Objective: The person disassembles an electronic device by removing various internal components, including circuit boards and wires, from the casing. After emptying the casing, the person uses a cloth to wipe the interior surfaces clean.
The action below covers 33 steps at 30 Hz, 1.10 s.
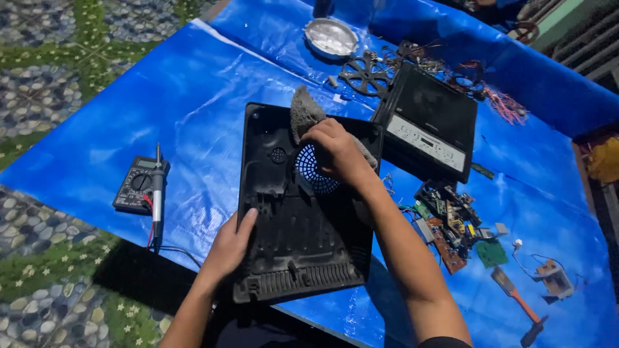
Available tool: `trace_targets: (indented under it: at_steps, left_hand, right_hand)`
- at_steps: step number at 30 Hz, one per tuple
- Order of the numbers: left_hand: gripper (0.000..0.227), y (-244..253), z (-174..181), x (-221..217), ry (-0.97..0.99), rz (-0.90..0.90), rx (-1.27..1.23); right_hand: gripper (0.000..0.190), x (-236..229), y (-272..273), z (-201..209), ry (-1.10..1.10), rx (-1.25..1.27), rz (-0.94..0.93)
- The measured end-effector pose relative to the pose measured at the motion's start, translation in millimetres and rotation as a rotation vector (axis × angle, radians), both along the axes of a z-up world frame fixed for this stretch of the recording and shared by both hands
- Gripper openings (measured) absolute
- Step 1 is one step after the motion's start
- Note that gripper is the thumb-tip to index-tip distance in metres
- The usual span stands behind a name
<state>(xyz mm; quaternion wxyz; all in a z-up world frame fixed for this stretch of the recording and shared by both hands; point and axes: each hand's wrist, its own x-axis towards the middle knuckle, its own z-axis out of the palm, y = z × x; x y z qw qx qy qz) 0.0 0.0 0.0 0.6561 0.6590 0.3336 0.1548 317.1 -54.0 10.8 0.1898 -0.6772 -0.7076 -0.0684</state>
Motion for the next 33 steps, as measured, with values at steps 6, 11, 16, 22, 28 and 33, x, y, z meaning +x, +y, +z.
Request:
trace_targets:
  at_steps: [6,11,16,22,28,33]
  left_hand:
    - [0.031,-26.2,-54.4,33.7,-0.195,0.165,0.261]
    - [0.029,-47.7,-62.0,39.8,-0.226,0.108,0.228]
    - [0.036,-57.8,-79.4,46.3,-0.195,0.088,0.258]
    - [0.035,-62.2,-80.3,43.4,-0.125,0.150,0.232]
    - [0.039,-59.8,-91.5,42.5,-0.173,0.153,0.232]
    - [0.042,-57.6,-73.1,39.4,-0.149,0.087,0.195]
  right_hand:
    - [0.050,-55.6,-28.7,40.3,0.128,0.098,0.118]
    - [0.044,-48.8,-37.2,12.5,-0.105,0.200,0.017]
    - [0.031,-76.2,-43.9,-30.4,-0.064,0.314,-0.032]
    - [0.037,-65.8,-39.1,-24.1,-0.055,0.286,-0.013]
    - [0.035,-70.0,-27.9,-44.0,-0.002,0.186,0.024]
    - [0.034,-52.4,-23.5,-31.1,-0.192,0.217,-0.121]
